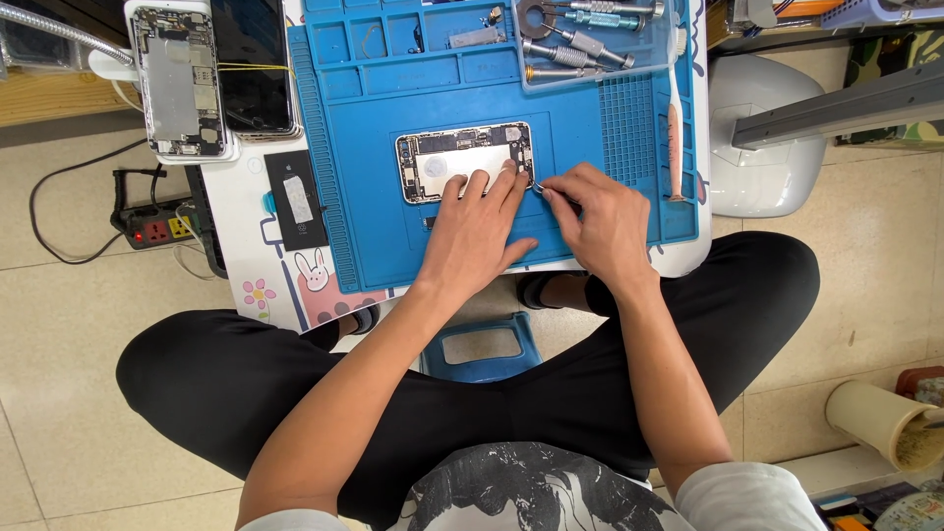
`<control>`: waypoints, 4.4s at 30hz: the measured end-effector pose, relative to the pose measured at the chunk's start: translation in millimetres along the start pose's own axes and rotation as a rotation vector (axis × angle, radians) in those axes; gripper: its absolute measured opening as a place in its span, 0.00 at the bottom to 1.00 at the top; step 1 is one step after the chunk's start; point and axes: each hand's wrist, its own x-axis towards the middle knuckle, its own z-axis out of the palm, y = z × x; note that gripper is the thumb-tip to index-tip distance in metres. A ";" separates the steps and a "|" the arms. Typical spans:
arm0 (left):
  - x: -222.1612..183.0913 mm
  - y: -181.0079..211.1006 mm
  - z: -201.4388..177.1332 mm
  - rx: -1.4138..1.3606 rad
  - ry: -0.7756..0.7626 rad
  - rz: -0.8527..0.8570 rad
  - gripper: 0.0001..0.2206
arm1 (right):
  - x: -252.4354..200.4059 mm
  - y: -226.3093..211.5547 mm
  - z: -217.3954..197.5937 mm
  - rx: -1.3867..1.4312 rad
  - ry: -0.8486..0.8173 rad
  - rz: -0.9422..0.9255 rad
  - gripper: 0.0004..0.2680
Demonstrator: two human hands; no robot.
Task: The person is repairing a disassembled smartphone placed on a blue work mat. They use tweezers and a screwdriver to manipulate small internal components, remove screws, and adjust connectors within the phone's chassis.
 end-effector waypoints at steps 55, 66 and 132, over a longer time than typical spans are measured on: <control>-1.0 -1.2 8.0 0.063 0.036 -0.009 0.39 | 8.5 -10.2 -9.6 -0.039 -0.103 0.019 0.04; -1.6 0.1 6.9 0.024 0.031 0.013 0.37 | -3.1 -6.3 0.9 -0.133 -0.053 0.023 0.04; -3.4 -3.8 17.8 -0.022 0.127 0.035 0.33 | -19.8 25.7 35.1 -0.235 0.242 -0.224 0.02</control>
